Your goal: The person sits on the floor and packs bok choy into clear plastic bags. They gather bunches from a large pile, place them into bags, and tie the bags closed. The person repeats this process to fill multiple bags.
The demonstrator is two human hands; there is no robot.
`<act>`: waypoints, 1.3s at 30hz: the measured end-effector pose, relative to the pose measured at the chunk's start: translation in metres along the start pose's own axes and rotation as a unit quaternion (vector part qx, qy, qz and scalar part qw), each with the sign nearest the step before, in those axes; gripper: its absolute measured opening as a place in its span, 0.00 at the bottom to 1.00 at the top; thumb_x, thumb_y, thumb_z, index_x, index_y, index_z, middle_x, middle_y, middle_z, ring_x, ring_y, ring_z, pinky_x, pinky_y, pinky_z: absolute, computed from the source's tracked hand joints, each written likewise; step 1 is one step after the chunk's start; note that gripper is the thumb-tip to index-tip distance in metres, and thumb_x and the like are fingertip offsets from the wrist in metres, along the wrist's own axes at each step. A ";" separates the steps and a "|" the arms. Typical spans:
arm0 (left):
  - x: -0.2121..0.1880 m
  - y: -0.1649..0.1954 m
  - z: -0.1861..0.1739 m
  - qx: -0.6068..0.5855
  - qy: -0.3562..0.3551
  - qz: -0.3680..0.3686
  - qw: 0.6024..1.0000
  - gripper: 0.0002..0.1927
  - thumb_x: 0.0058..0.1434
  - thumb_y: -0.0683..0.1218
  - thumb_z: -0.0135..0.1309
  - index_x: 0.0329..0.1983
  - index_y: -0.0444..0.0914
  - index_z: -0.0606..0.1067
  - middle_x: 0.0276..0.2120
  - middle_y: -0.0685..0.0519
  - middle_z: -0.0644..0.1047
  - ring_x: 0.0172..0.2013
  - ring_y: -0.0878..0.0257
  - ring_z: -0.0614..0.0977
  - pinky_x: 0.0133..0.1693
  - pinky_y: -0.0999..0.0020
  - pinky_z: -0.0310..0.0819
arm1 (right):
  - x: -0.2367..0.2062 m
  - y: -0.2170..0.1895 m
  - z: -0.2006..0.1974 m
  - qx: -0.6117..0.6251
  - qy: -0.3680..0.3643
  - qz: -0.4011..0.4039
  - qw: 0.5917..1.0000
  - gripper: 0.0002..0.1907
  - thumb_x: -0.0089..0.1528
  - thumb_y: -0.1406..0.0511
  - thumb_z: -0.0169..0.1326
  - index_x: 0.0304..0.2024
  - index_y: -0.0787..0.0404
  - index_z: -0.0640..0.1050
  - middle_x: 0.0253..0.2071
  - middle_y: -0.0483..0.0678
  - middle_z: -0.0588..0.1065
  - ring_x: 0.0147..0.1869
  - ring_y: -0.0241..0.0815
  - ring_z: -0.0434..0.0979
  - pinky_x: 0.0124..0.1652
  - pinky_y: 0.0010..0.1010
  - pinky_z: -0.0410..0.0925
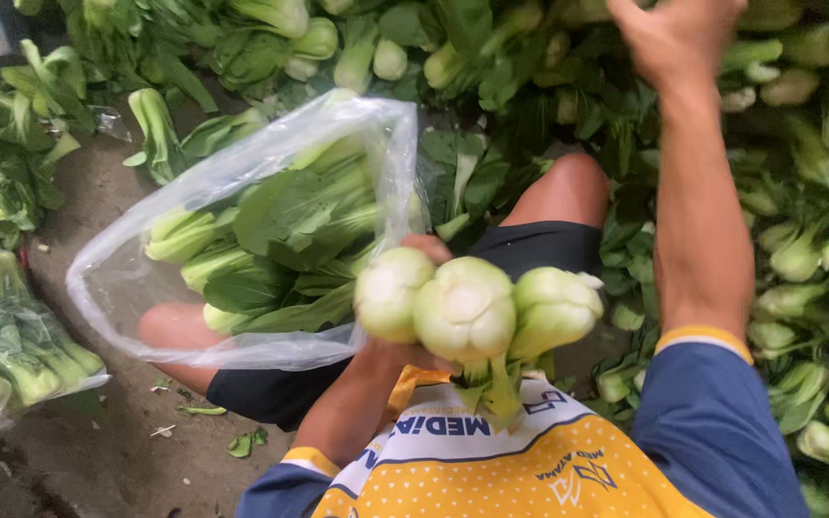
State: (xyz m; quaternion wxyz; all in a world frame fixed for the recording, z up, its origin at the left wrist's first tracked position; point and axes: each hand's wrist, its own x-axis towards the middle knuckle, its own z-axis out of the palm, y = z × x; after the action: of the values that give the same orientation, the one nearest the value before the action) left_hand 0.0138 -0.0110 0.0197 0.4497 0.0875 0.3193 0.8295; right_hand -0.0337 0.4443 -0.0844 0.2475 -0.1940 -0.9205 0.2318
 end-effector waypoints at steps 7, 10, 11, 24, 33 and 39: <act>0.006 0.029 0.002 0.002 0.027 0.064 0.998 0.52 0.51 0.45 0.76 0.72 0.42 0.56 0.61 0.51 0.70 0.63 0.58 0.72 0.67 0.58 0.67 | -0.064 -0.114 -0.141 0.453 0.156 0.092 0.873 0.29 0.67 0.63 0.63 0.66 0.66 0.68 0.59 0.49 0.69 0.65 0.47 0.71 0.67 0.41 0.68; 0.018 0.031 0.014 0.008 0.014 0.084 0.996 0.51 0.51 0.45 0.76 0.72 0.42 0.56 0.61 0.51 0.70 0.62 0.58 0.72 0.66 0.59 0.67 | -0.092 -0.175 -0.156 0.474 0.176 0.114 0.855 0.27 0.70 0.59 0.57 0.66 0.67 0.67 0.60 0.50 0.68 0.66 0.46 0.70 0.67 0.39 0.66; 0.022 0.032 0.018 0.009 0.011 0.090 0.996 0.51 0.52 0.45 0.76 0.72 0.42 0.56 0.61 0.51 0.70 0.62 0.58 0.72 0.66 0.59 0.67 | -0.100 -0.194 -0.152 0.463 0.167 0.108 0.864 0.27 0.72 0.58 0.55 0.67 0.67 0.67 0.60 0.51 0.68 0.66 0.45 0.70 0.67 0.38 0.65; -0.024 0.089 0.011 0.021 0.056 0.193 0.979 0.49 0.53 0.45 0.75 0.72 0.42 0.56 0.60 0.52 0.70 0.61 0.59 0.73 0.66 0.59 0.68 | -0.101 -0.327 -0.093 0.380 0.102 0.024 0.919 0.30 0.77 0.49 0.50 0.65 0.68 0.69 0.60 0.51 0.71 0.64 0.42 0.71 0.67 0.32 0.64; -0.067 0.142 -0.021 0.041 0.133 0.295 0.945 0.48 0.54 0.44 0.75 0.71 0.42 0.56 0.59 0.52 0.71 0.60 0.60 0.73 0.65 0.60 0.68 | -0.099 -0.426 -0.078 0.494 -0.071 -0.013 0.867 0.57 0.63 0.46 0.70 0.78 0.65 0.51 0.68 0.55 0.64 0.69 0.47 0.69 0.69 0.39 0.63; -0.080 0.170 -0.031 0.040 0.170 0.367 0.914 0.48 0.55 0.44 0.74 0.71 0.42 0.56 0.58 0.52 0.71 0.59 0.60 0.73 0.65 0.60 0.68 | -0.097 -0.479 -0.057 0.430 -0.162 -0.088 0.884 0.63 0.58 0.46 0.68 0.78 0.61 0.42 0.74 0.51 0.60 0.75 0.45 0.62 0.73 0.36 0.58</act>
State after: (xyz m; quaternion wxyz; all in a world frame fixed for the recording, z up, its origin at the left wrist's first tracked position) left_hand -0.0708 -0.1562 0.1104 0.0493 0.0739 0.3690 0.9252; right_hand -0.0412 0.0255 0.1744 0.1733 0.0533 -0.7708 0.6107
